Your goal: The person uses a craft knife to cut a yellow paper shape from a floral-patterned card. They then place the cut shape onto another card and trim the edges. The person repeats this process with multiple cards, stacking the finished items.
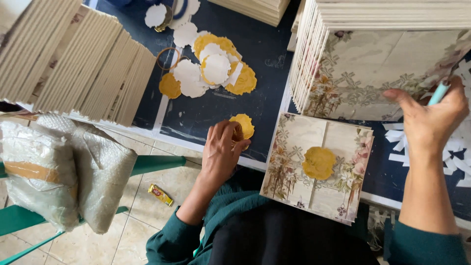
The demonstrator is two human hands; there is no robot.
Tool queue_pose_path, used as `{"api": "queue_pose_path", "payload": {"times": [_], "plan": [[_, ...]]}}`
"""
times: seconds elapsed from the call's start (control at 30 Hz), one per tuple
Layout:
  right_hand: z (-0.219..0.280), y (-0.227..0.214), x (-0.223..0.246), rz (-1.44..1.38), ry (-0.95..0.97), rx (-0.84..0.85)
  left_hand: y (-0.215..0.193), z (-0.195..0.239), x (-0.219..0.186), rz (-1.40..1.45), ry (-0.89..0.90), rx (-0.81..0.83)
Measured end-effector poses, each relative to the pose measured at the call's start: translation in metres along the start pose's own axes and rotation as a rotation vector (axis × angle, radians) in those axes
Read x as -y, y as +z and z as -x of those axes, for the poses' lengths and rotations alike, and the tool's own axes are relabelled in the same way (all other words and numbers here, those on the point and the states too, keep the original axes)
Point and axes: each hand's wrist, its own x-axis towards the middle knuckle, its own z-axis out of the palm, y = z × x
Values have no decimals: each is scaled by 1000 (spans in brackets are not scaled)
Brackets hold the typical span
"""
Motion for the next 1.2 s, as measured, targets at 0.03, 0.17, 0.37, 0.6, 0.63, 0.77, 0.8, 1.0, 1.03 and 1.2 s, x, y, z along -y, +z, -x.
{"api": "queue_pose_path", "payload": {"times": [0.03,0.17,0.37,0.6,0.63,0.77,0.8,1.0,1.03,1.2], "plan": [[2,2,-5,-124,121,25,-4,-1,0,17,33,16],[16,-12,-18,-281,385,-109,5,-2,15,-33,78,-14],[41,-35,-64,-176,505,-170,3,-5,13,-52,116,-95],[68,-74,-76,-685,908,3,-23,-10,-33,357,-140,-290],[62,-82,-39,-598,1191,83,-25,-10,-38,493,-166,-292],[80,-87,102,-391,958,140,-19,-5,-52,794,-193,-209],[93,-83,98,-509,959,266,-13,-2,-54,936,-203,-103],[87,-81,133,108,215,467,13,0,-90,1188,-247,223],[81,-83,145,51,190,511,18,0,-97,1177,-269,242],[76,-61,183,-66,59,559,22,-1,-133,1051,-176,217]]}}
